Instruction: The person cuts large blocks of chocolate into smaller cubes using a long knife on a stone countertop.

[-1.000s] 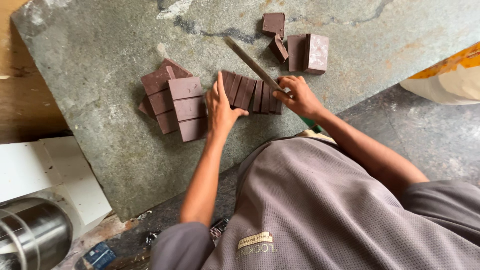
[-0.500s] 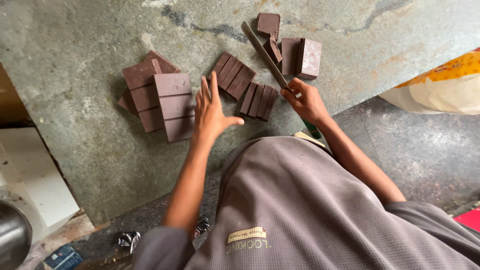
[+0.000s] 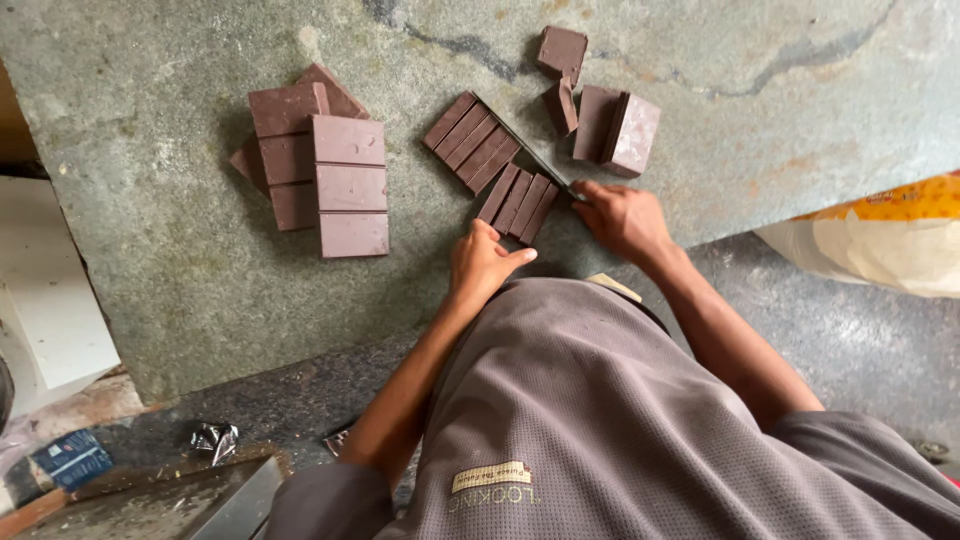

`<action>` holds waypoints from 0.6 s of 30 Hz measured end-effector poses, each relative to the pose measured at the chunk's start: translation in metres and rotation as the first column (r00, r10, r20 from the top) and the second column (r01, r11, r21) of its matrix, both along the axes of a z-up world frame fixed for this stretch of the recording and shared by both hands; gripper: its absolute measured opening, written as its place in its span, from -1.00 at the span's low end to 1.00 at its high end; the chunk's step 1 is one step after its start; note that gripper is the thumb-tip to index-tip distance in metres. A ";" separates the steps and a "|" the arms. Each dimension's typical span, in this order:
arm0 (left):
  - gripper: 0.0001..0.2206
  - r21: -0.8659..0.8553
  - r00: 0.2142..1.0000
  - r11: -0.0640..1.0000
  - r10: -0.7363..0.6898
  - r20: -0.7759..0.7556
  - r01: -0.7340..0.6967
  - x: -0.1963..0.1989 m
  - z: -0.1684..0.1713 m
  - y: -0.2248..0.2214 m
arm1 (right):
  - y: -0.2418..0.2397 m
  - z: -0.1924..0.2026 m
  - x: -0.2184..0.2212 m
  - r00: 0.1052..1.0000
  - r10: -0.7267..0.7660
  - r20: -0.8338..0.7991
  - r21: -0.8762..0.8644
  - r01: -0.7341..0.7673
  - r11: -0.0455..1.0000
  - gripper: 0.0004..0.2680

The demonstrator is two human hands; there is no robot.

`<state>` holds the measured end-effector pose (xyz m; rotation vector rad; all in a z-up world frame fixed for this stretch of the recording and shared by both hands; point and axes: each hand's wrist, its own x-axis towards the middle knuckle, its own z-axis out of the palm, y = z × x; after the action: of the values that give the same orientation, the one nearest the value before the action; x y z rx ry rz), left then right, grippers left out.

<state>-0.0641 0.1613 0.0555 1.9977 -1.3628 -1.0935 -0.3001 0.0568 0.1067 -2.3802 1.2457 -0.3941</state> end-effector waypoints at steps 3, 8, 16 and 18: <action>-0.30 0.036 0.997 0.999 0.023 0.080 -0.026 -0.007 0.009 -0.006 | 0.003 -0.004 0.005 0.994 0.094 -0.054 0.027 -0.093 0.995 -0.76; -0.22 0.101 0.974 0.994 0.016 0.227 -0.040 -0.018 0.022 -0.018 | 0.003 -0.009 0.002 0.998 0.064 -0.012 0.042 -0.064 0.997 -0.79; -0.23 0.004 0.932 0.996 0.085 0.354 -0.092 -0.039 0.040 -0.024 | -0.002 -0.021 -0.002 1.000 0.028 0.002 0.041 -0.028 0.999 -0.81; -0.27 -0.026 0.921 0.990 0.138 0.363 -0.138 -0.045 0.039 -0.017 | -0.002 -0.023 -0.003 1.000 0.019 0.001 0.042 -0.019 0.999 -0.82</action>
<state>-0.1095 0.1444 0.0946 2.3417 -1.3663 -0.6800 -0.3030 0.0545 0.0839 -2.3549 1.2184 -0.3596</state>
